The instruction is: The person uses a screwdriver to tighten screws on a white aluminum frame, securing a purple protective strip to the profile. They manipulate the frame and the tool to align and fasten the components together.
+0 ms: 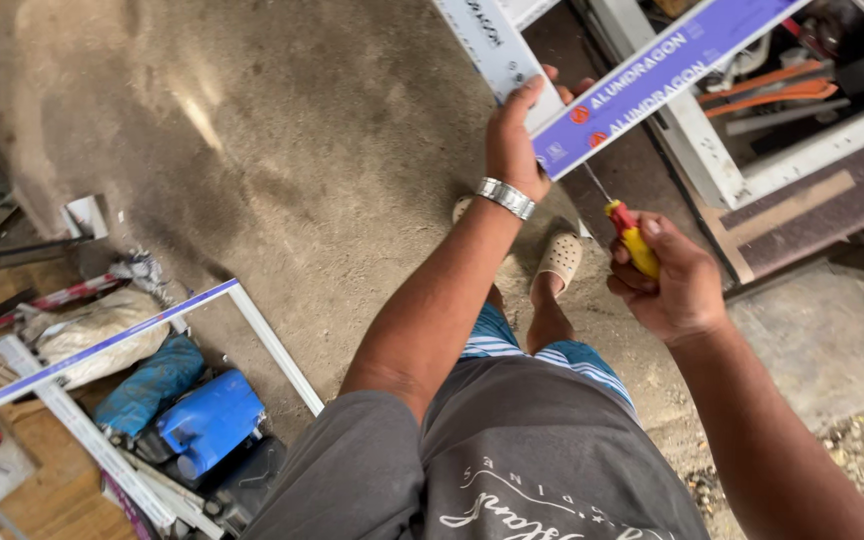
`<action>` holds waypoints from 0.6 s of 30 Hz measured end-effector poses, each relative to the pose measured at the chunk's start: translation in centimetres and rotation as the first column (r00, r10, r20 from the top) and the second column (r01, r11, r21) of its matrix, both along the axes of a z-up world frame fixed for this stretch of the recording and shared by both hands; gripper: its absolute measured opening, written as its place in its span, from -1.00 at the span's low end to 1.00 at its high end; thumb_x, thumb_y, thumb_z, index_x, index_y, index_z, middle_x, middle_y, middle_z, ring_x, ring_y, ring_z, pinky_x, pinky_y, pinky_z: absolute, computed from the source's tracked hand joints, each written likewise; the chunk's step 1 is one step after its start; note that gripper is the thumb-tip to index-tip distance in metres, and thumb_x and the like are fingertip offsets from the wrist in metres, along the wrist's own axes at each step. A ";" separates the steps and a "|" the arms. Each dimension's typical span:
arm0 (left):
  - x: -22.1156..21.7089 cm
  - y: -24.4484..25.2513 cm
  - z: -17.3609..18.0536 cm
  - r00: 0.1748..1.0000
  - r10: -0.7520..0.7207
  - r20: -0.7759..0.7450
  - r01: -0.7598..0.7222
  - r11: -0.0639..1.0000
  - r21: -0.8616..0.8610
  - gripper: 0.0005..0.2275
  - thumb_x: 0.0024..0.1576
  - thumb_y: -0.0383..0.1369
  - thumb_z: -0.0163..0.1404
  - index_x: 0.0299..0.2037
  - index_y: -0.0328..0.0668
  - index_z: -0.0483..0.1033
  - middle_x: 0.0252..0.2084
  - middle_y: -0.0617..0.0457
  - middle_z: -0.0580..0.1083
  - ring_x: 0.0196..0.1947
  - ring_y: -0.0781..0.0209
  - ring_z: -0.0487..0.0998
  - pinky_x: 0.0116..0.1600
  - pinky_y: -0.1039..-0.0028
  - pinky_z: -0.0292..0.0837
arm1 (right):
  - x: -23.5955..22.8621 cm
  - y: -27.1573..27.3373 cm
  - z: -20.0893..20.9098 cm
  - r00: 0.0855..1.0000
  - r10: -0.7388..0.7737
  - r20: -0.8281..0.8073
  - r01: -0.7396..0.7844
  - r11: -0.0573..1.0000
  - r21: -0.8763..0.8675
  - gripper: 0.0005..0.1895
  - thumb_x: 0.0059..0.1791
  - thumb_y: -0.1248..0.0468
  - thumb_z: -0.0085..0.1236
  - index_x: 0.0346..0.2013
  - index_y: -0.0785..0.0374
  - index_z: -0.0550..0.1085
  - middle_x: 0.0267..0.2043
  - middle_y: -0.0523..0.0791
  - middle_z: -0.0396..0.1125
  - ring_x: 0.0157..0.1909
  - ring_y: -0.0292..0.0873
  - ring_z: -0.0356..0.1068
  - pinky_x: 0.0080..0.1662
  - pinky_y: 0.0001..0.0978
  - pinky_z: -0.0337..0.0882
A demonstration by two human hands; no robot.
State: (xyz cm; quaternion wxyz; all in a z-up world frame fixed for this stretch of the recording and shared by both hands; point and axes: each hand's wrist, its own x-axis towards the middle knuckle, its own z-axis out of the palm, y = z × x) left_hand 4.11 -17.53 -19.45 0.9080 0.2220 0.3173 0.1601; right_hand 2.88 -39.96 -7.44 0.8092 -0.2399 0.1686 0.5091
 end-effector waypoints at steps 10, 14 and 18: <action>-0.2 -0.4 2.0 0.998 -0.020 0.056 0.020 1.000 -0.010 -0.73 0.24 -0.25 -0.01 0.02 -0.25 0.39 -0.30 -0.03 0.50 -0.05 -0.02 0.63 -0.04 0.19 0.63 | 0.2 -0.6 -1.0 0.892 0.252 0.374 0.083 0.723 -0.686 -0.70 0.08 0.33 0.09 0.11 0.30 0.46 -0.19 -0.09 0.41 -0.34 -0.32 0.35 -0.31 -0.47 0.34; -0.2 0.1 2.8 0.998 -0.038 0.059 0.042 0.997 -0.061 -0.72 0.22 -0.24 0.00 0.03 -0.23 0.39 -0.28 0.00 0.49 0.02 -0.06 0.63 0.01 0.14 0.65 | -0.3 -0.9 -0.5 0.878 0.210 0.430 0.070 0.832 -0.550 -0.67 0.00 0.42 0.17 0.05 0.24 0.39 -0.20 -0.11 0.36 -0.30 -0.30 0.35 -0.27 -0.45 0.37; -0.5 0.2 3.4 0.997 -0.048 0.056 0.055 0.992 -0.116 -0.72 0.20 -0.22 0.01 0.02 -0.17 0.37 -0.25 -0.03 0.51 0.00 -0.01 0.64 0.01 0.19 0.68 | -0.7 -0.9 0.5 0.211 0.722 0.659 0.410 0.546 -0.730 -0.74 0.07 0.38 0.22 0.03 0.41 0.46 -0.12 0.02 0.38 -0.15 -0.16 0.44 -0.12 -0.34 0.47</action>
